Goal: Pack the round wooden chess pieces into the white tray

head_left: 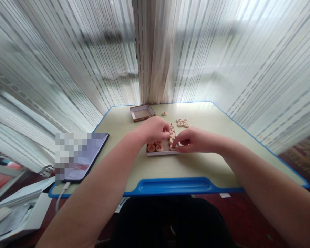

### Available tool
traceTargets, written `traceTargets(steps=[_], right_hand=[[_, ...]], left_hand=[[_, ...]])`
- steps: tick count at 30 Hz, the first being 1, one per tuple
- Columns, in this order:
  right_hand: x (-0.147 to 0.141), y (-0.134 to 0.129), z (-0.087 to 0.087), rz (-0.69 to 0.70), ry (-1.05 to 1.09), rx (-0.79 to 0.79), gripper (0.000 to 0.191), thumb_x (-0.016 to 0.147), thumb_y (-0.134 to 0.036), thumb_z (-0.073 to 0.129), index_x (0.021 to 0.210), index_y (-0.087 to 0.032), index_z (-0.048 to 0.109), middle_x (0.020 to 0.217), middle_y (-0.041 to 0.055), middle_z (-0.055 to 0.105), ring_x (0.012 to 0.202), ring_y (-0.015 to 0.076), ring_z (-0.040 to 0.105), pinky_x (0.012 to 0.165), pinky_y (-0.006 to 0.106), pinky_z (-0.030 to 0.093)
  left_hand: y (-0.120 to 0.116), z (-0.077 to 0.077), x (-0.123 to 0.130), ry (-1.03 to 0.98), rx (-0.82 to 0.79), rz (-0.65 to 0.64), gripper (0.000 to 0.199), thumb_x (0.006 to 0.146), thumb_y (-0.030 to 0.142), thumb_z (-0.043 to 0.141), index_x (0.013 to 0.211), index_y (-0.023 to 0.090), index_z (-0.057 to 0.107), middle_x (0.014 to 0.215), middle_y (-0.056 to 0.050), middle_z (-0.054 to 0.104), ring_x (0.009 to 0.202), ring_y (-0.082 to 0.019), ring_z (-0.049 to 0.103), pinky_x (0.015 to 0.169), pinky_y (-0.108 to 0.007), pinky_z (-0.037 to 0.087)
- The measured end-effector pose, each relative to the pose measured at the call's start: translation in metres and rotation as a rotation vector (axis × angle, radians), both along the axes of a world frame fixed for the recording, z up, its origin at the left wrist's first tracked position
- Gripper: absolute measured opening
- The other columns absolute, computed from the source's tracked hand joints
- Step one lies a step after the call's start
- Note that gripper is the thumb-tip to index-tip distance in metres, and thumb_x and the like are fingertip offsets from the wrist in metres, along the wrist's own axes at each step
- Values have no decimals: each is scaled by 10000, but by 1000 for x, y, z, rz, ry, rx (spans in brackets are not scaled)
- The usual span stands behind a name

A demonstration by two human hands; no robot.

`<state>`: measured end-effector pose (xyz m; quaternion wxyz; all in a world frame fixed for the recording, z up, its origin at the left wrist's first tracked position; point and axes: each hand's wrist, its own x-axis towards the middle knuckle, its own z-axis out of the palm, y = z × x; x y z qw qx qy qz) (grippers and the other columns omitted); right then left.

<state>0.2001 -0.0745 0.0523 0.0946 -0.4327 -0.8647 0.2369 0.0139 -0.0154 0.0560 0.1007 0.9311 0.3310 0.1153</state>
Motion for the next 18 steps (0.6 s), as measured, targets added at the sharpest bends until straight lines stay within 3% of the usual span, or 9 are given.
traceTargets(steps=[4, 12, 15, 18], right_hand=[[1, 0, 0, -18, 0, -5, 242, 744, -286, 566, 898, -219, 741, 564, -25, 553, 504, 80, 411, 518, 224, 326], [1, 1, 3, 18, 91, 92, 194, 745, -271, 586, 810, -197, 753, 725, 28, 691, 623, 120, 569, 623, 236, 427], [1, 5, 1, -87, 161, 177, 218, 767, -284, 557, 835, -183, 739, 754, 43, 697, 638, 134, 585, 628, 248, 440], [9, 17, -5, -304, 222, 368, 260, 804, -302, 506, 885, -175, 718, 786, 53, 682, 671, 147, 585, 659, 266, 443]], left_hand=[[5, 0, -2, -67, 70, 75, 243, 694, 215, 484, 690, 145, 716, 634, -37, 662, 593, -129, 533, 557, -248, 349], [25, -3, -17, -149, 124, 252, 266, 704, 253, 492, 740, 149, 734, 686, -42, 685, 649, -144, 571, 616, -251, 403], [28, -6, -19, -132, 109, 259, 264, 700, 246, 485, 735, 157, 731, 688, -38, 687, 653, -146, 575, 611, -248, 407], [29, -9, -18, -119, 114, 267, 264, 696, 247, 480, 731, 161, 727, 713, -44, 691, 675, -155, 581, 619, -247, 412]])
